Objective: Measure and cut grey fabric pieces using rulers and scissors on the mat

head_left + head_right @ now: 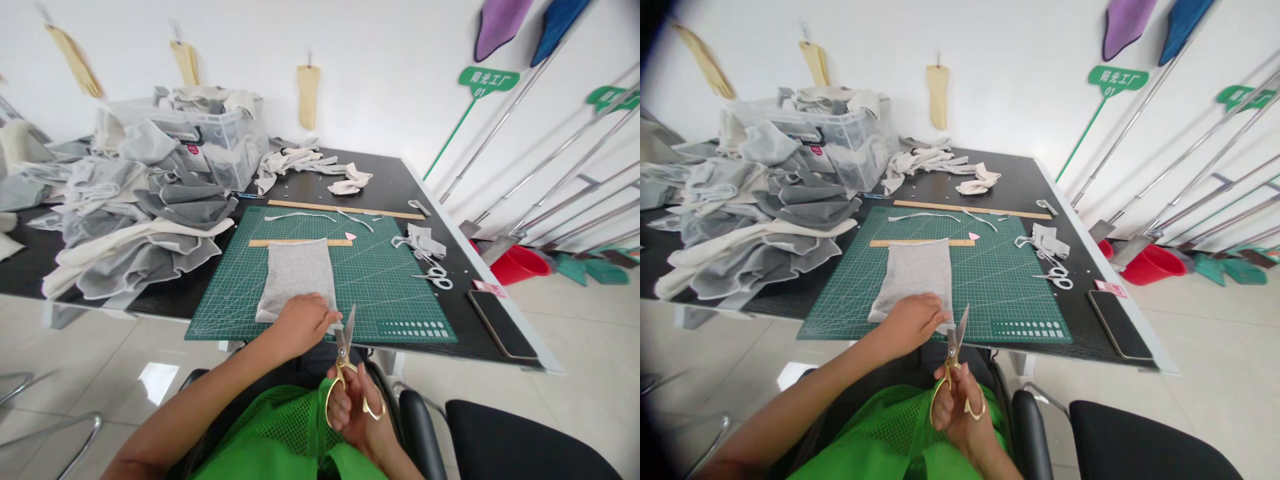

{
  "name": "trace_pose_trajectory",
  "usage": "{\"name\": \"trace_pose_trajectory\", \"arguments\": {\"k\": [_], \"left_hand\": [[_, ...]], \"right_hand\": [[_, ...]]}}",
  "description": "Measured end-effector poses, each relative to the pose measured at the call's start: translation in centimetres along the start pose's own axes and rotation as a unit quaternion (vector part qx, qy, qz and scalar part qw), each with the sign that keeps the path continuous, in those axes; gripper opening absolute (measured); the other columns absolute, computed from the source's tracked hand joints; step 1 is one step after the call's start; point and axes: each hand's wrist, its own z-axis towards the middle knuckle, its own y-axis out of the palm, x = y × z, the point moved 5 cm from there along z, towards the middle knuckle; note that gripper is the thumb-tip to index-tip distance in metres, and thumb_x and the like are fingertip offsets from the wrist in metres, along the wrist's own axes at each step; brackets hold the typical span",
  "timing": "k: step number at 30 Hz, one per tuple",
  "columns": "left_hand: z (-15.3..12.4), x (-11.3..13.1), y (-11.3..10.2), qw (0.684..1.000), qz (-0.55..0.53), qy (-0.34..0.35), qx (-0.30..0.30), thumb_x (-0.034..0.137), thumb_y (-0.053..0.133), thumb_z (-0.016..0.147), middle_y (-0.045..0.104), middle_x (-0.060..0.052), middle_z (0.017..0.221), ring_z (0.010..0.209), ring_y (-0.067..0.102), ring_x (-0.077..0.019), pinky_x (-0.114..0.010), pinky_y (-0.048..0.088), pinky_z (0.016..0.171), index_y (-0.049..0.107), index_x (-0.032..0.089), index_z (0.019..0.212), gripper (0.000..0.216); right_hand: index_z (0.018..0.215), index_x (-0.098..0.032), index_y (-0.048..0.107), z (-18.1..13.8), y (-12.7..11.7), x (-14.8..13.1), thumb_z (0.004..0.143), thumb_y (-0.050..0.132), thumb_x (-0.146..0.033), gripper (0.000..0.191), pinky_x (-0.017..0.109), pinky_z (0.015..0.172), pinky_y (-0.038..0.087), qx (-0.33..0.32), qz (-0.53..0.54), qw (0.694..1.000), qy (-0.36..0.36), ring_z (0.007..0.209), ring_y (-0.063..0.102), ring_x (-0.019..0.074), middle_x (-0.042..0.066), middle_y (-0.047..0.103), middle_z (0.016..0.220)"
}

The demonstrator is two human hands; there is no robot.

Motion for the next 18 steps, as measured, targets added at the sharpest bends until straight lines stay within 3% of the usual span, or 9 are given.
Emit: {"name": "trace_pose_trajectory", "arguments": {"k": [2,4,8,18], "left_hand": [[1.1,-0.3,0.5,0.999,0.036,-0.033,0.015,0.044,0.034,0.106,0.07,-0.008,0.093,0.096,0.065,-0.0249,-0.041,0.049,0.087,0.066,0.019,0.092,0.043],[1.6,-0.4,1.1,0.996,0.063,-0.043,0.042,0.04,0.044,0.103,0.068,-0.01,0.113,0.11,0.061,-0.0276,-0.043,0.047,0.094,0.065,0.019,0.109,0.03],[1.2,-0.8,2.5,0.996,0.074,-0.02,0.051,0.043,0.05,0.098,0.043,-0.011,0.156,0.144,0.036,-0.0322,-0.049,0.035,0.112,0.044,0.019,0.146,0.054],[0.6,-1.7,2.8,0.997,0.083,-0.003,0.004,0.057,0.039,0.099,0.033,-0.007,0.164,0.153,0.022,-0.0332,-0.054,0.031,0.114,0.034,0.02,0.156,0.068]], "right_hand": [[0.095,-0.014,0.072,0.1,-0.1,0.0,0.092,0.058,-0.061,0.049,0.024,0.043,0.031,-0.004,0.009,1.0,-0.004,0.043,0.033,0.0087,-0.007,0.043,0.053],[0.095,-0.014,0.073,0.1,-0.2,0.0,0.093,0.057,-0.06,0.048,0.024,0.043,0.031,-0.008,0.016,1.0,-0.004,0.043,0.032,0.0086,-0.006,0.043,0.053],[0.097,-0.013,0.073,0.2,-0.4,-0.1,0.093,0.057,-0.059,0.05,0.024,0.044,0.031,-0.027,0.032,0.999,0.002,0.044,0.031,0.0083,-0.007,0.042,0.053],[0.099,-0.011,0.073,0.8,-0.9,-0.2,0.094,0.057,-0.059,0.051,0.023,0.046,0.029,-0.049,0.072,0.996,0.028,0.046,0.031,0.0076,-0.007,0.04,0.054]]}}
